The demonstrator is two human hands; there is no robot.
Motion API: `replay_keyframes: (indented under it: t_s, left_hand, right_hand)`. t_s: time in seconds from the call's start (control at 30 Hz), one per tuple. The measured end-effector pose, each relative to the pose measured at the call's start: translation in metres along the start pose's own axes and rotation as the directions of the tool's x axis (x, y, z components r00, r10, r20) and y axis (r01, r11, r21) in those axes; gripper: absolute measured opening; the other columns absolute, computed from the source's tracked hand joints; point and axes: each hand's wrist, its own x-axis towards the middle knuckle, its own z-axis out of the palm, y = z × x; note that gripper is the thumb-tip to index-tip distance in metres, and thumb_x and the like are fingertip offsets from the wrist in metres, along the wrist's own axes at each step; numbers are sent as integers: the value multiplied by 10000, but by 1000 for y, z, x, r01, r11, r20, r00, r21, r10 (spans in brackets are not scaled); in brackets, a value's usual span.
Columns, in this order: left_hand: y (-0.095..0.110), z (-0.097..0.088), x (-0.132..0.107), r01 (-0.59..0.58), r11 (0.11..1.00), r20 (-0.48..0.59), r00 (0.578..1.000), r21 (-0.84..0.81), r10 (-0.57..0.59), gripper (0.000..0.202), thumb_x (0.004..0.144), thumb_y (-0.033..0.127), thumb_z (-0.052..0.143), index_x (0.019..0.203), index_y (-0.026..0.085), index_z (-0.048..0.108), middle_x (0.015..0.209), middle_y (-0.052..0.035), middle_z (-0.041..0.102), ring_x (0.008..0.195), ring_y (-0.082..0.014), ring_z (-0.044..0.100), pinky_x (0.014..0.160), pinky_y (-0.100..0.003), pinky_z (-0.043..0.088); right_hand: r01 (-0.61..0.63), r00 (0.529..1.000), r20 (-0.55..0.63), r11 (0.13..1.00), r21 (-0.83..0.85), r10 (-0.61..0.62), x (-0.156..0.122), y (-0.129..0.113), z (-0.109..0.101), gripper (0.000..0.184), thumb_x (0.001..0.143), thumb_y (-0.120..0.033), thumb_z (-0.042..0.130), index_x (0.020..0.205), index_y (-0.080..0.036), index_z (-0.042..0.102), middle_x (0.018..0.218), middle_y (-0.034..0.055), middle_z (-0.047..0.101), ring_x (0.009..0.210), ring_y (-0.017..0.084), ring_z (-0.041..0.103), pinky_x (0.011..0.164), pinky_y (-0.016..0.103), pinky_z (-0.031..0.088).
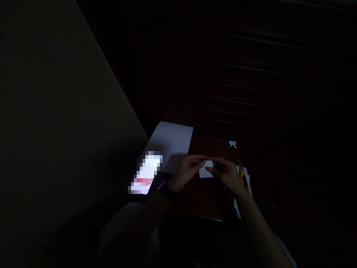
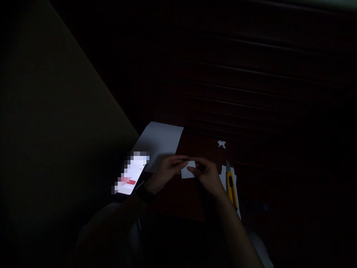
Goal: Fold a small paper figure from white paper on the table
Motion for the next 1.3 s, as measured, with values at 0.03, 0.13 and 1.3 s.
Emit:
replay_keyframes:
  t_s: [0.03,0.13,1.3]
  left_hand:
    - [0,0,0,1,1000,-13,1000,14,-1,298,737,299,626,1003,166,628,952,-90,665,806,-193,624,611,-276,505]
    - [0,1,2,-3,1000,-48,999,30,4,290,728,289,635,988,160,639,971,-93,665,831,-200,622,642,-281,503]
    - [-21,3,-19,-112,945,-61,989,308,137,206,680,338,644,762,149,628,685,-39,659,625,-159,622,545,-234,453]
  right_hand:
    - [7,1000,16,1000,-13,-7,0,0,-1,299,701,-311,653,989,-226,651,904,44,649,809,194,579,722,326,446]
    - [13,1000,22,1000,-19,-13,0,3,-2,299,700,-291,654,993,-229,648,916,41,647,807,187,574,728,322,444]
    - [-30,994,-112,985,-171,11,-12,4,21,204,693,-369,618,758,-176,640,758,46,651,700,191,588,631,290,442]
